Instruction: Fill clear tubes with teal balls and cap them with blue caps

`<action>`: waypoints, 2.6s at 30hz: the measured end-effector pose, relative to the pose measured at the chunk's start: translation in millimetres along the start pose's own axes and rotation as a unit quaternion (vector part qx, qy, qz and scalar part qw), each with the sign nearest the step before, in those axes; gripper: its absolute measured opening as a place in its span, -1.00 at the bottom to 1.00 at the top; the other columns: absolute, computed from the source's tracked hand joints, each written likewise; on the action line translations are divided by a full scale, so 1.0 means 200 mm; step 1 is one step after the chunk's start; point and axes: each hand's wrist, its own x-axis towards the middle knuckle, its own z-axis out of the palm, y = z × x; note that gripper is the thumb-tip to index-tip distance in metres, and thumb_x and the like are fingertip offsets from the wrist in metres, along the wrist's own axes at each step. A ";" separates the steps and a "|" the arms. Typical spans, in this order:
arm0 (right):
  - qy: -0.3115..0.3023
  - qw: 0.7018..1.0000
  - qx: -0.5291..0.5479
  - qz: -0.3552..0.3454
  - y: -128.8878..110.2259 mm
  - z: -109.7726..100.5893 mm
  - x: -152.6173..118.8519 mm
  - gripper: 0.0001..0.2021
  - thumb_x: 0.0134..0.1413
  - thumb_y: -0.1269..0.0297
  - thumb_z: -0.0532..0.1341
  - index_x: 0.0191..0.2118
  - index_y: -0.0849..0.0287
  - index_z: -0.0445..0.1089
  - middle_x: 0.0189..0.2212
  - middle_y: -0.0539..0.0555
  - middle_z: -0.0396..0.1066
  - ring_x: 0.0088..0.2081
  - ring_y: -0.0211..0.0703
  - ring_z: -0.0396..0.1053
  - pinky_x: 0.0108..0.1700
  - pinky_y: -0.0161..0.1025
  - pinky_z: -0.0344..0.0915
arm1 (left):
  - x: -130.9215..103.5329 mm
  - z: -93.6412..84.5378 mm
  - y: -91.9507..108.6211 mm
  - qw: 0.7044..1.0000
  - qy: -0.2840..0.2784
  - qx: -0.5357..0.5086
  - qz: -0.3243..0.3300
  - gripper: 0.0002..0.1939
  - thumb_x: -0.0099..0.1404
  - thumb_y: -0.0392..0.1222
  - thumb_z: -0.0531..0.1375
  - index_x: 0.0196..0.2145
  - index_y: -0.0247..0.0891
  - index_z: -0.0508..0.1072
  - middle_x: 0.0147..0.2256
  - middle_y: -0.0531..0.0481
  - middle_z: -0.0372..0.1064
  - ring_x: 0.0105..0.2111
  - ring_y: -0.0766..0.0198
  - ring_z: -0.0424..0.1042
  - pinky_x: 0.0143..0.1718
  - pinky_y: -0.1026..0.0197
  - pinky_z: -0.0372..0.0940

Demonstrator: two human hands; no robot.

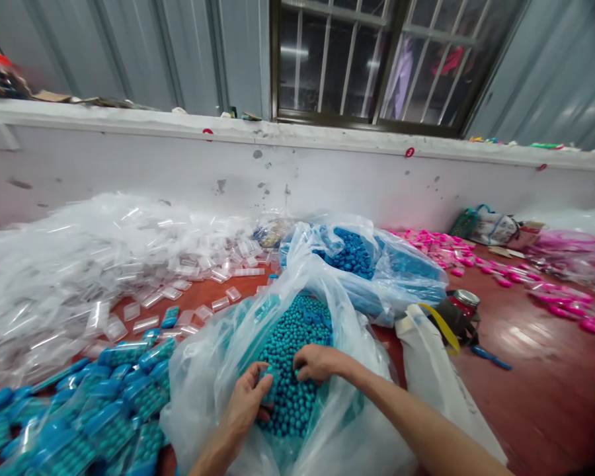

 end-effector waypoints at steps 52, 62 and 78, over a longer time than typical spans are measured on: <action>0.128 0.965 0.186 -0.135 -0.20 0.05 -0.16 -0.74 0.07 0.28 0.10 -0.12 0.07 0.41 -0.24 0.01 0.45 -0.18 -0.13 0.35 -0.11 -0.27 0.20 | -0.03 -0.05 -0.08 0.988 -0.118 -0.063 0.073 -0.50 0.01 0.22 0.16 -0.29 -0.25 0.21 -0.61 0.21 0.16 -0.74 0.48 0.18 -0.76 0.43 0.02; 0.161 0.887 0.427 -0.070 -0.20 0.20 -0.11 -0.72 0.06 0.26 0.05 -0.18 0.15 0.43 -0.46 0.00 0.35 -0.52 -0.27 0.29 -0.47 -0.36 0.26 | -0.06 -0.02 -0.07 0.987 -0.109 -0.095 0.070 -0.39 -0.03 0.22 0.17 -0.19 -0.29 0.19 -0.62 0.19 0.19 -0.75 0.46 0.19 -0.76 0.41 0.00; 0.262 0.918 0.278 -0.110 -0.25 0.16 -0.15 -0.77 0.08 0.35 0.05 -0.48 0.21 0.41 -0.60 -0.03 0.27 -0.50 -0.29 0.22 -0.40 -0.37 0.13 | -0.07 0.03 -0.07 0.988 -0.062 -0.113 0.082 -0.30 0.00 0.14 0.18 0.00 -0.35 0.17 -0.66 0.21 0.13 -0.77 0.47 0.12 -0.78 0.39 -0.04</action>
